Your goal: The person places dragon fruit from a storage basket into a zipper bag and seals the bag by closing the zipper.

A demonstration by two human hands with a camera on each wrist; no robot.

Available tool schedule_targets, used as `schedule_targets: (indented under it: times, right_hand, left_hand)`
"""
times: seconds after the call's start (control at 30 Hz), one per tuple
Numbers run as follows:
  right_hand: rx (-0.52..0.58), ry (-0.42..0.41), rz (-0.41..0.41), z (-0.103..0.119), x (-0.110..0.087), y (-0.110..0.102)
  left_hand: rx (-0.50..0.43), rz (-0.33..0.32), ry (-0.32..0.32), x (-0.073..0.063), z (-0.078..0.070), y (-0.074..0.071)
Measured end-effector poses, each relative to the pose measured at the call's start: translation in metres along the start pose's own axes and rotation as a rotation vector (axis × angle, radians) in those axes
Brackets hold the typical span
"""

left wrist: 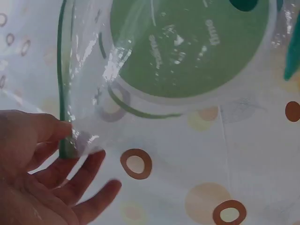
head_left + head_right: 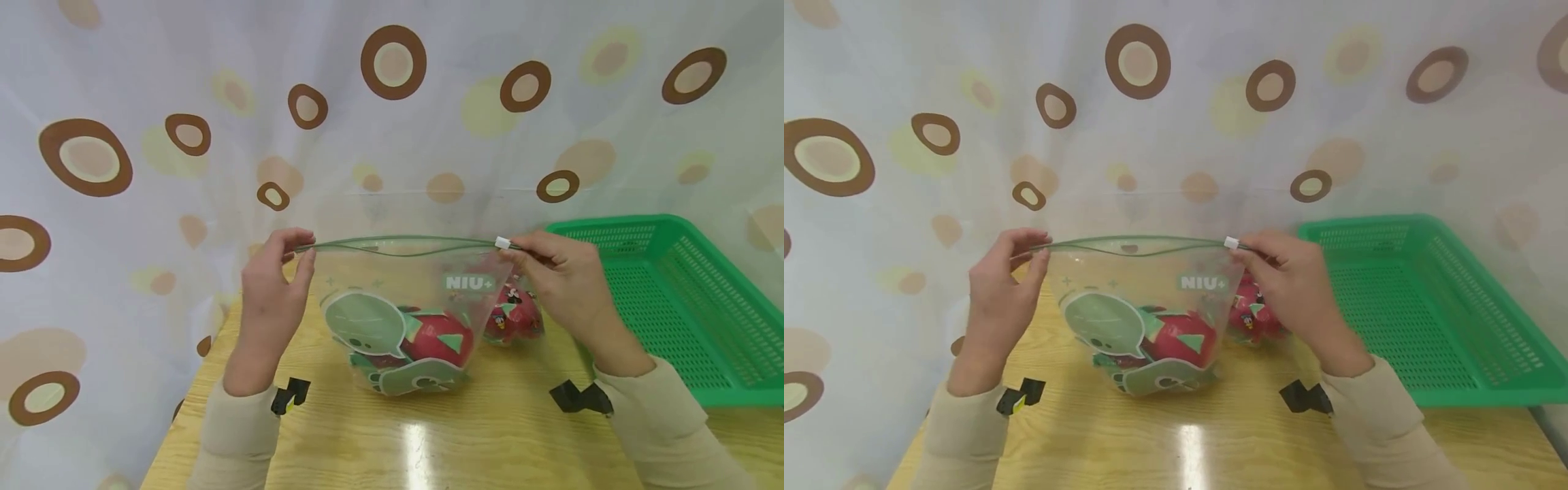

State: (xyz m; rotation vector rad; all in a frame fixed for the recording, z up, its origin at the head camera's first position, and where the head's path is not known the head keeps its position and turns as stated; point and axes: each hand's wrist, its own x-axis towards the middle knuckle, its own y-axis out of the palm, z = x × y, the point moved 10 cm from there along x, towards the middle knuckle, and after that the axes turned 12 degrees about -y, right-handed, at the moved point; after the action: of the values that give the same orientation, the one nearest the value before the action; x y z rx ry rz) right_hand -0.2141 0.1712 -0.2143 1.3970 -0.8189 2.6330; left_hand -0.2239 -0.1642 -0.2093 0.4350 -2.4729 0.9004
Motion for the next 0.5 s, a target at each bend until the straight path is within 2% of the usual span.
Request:
schedule_targets:
  times: [0.1,0.2,0.27,0.37,0.43,0.5]
  right_hand:
    - [-0.026,-0.015,0.001,0.004,0.0,0.0]
    - [-0.049,-0.045,-0.005,0.009,0.0,0.0]
    - [-0.06,-0.071,-0.007,0.013,0.002,0.0]
    - [-0.063,-0.111,-0.003,0.018,0.006,0.001]
    - [-0.066,-0.128,0.01,0.02,0.009,0.004]
    - [-0.078,-0.138,0.021,0.023,0.012,0.008]
  left_hand:
    - [0.137,-0.049,0.169,-0.006,-0.029,0.008]
    - [0.179,-0.093,0.327,-0.015,-0.064,0.021]
    - [0.15,-0.061,0.423,-0.021,-0.089,0.037]
    - [0.106,0.041,0.543,-0.029,-0.124,0.067]
    - [0.106,0.116,0.606,-0.032,-0.141,0.088]
    - [0.13,0.156,0.643,-0.033,-0.151,0.104]
